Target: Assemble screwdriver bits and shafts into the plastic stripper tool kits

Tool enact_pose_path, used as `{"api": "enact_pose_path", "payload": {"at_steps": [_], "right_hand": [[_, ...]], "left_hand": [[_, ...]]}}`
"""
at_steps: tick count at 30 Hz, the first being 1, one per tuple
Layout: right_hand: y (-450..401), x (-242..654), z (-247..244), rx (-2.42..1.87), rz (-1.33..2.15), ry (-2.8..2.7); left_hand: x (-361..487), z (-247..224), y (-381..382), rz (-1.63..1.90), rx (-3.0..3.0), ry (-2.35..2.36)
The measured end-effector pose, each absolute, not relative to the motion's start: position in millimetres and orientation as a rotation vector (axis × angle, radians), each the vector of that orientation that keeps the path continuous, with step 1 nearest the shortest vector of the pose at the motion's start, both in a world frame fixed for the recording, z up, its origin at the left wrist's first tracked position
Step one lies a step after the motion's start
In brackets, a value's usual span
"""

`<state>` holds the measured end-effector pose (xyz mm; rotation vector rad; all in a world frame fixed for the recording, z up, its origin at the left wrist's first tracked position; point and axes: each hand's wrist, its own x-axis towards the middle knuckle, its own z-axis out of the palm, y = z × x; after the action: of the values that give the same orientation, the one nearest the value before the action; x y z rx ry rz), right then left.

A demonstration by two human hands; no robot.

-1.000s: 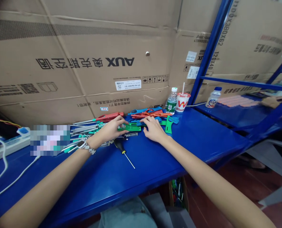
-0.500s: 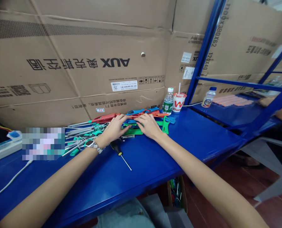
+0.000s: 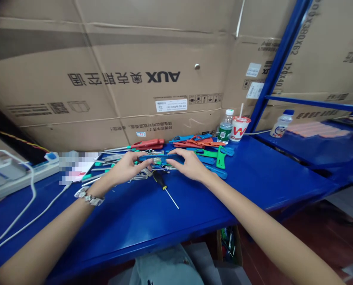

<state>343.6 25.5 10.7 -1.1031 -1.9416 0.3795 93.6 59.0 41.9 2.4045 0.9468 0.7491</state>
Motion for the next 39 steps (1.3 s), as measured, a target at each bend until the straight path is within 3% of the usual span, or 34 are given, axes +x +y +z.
{"api": "enact_pose_path", "payload": {"at_steps": [5,16,24,31,39], "right_hand": [[11,293,6,-1.104,0.609,-2.110],[-9,235,-8,-1.151,0.254,-2.411],[34,244,1,-1.262,0.135,-2.276],[72,214,9,-1.368,0.034,-2.348],[83,200,10,-1.266,-0.001,-2.413]], "left_hand": [[45,25,18,0.954,2.485,1.049],[-5,-11,-23,0.650,2.600,1.186],[-12,7,20,0.905,2.649,1.308],[-26,16,67,0.461,2.700,1.651],[-29,12,62,0.507,2.736,1.591]]}}
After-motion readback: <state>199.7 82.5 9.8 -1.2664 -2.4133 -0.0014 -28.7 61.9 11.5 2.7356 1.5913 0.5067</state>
